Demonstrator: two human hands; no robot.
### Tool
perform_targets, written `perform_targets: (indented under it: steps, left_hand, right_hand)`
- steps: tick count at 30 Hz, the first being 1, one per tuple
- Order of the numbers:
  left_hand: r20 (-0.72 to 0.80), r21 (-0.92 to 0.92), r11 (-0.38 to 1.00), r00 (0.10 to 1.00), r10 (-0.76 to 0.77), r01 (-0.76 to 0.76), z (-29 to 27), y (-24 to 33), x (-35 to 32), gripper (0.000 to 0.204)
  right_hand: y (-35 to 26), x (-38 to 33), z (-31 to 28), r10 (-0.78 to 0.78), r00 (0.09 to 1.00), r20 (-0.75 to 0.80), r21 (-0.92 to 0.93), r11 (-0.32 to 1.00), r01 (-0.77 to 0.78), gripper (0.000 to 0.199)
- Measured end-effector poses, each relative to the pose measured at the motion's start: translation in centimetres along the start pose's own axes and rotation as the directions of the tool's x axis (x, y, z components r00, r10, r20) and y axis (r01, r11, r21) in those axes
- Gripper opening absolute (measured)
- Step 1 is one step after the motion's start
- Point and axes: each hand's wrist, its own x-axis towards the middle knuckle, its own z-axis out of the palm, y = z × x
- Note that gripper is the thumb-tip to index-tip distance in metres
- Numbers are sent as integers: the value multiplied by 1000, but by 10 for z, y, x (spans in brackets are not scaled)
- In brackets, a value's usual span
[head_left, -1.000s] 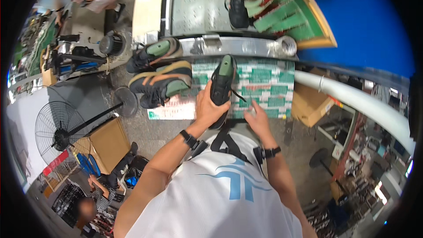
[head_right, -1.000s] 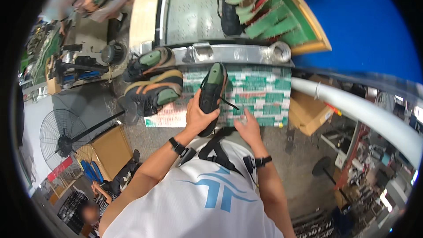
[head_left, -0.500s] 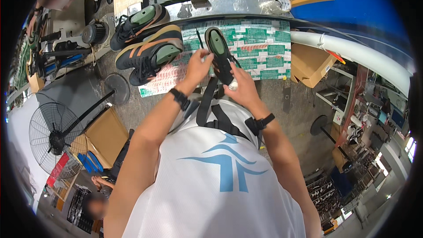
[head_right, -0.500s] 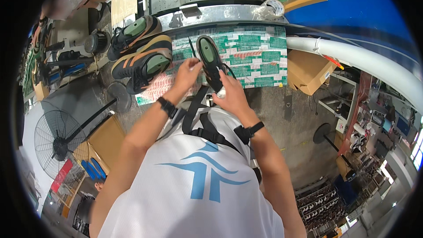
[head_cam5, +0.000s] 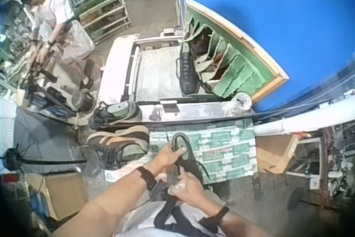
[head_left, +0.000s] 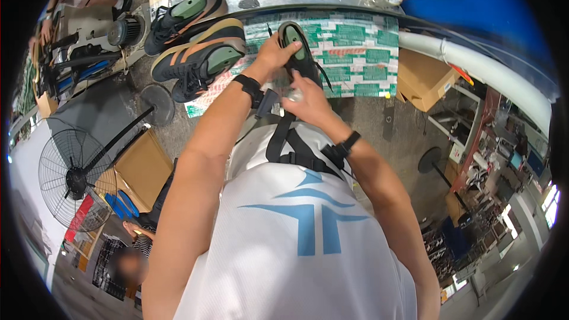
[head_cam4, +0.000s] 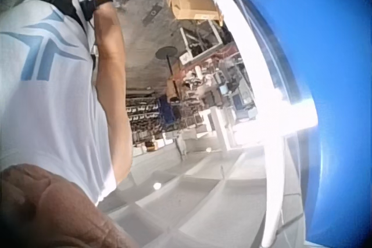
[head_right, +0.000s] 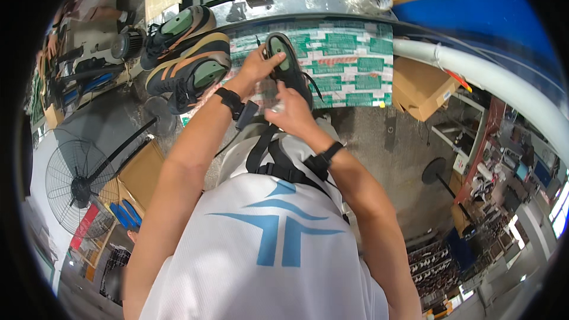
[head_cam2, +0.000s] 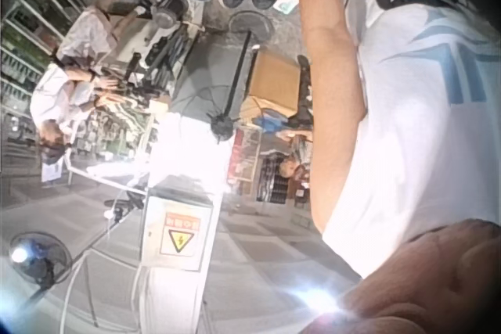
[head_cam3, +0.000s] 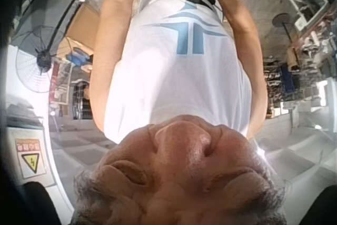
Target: Applying adhesive or cleaner to the edges of shoe components on a production line.
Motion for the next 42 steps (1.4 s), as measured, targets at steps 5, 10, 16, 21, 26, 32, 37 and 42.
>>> perform_targets:
  steps: [5, 10, 16, 21, 26, 32, 37, 42]
  left_hand:
    - [14, 131, 991, 1000, -6, 4, -4, 14, -3, 73]
    - [51, 130, 990, 997, -52, 45, 6, -4, 6, 106]
    - [-57, 92, 994, 997, -50, 55, 28, -22, 14, 135]
    - [-165, 211, 973, 984, -61, 96, 34, -6, 5, 128]
    - [-136, 129, 990, 990, -38, 56, 30, -6, 4, 109]
    - [-172, 29, 999, 985, -28, 33, 28, -18, 6, 102]
    - [-64, -17, 999, 997, -49, 48, 25, 2, 0, 127]
    - [0, -48, 997, 998, -66, 66, 23, -2, -3, 137]
  right_hand:
    - [-22, -16, -5, -116, 938, 325, 131, 988, 76, 77]
    - [3, -28, -54, -4, 1000, -2, -35, 999, 4, 86]
    - [24, -4, -54, 45, 999, 26, 12, 999, -46, 88]
    - [32, -1, -60, -106, 994, 12, -129, 986, 107, 87]
    - [12, -31, -107, -178, 956, 234, -482, 833, 273, 85]
    - [-5, -96, -129, -80, 971, 224, -395, 904, 165, 84]
    - [28, -42, -80, -366, 929, 55, -267, 891, 367, 90]
    - [60, -16, -51, -387, 916, 103, -316, 861, 399, 98]
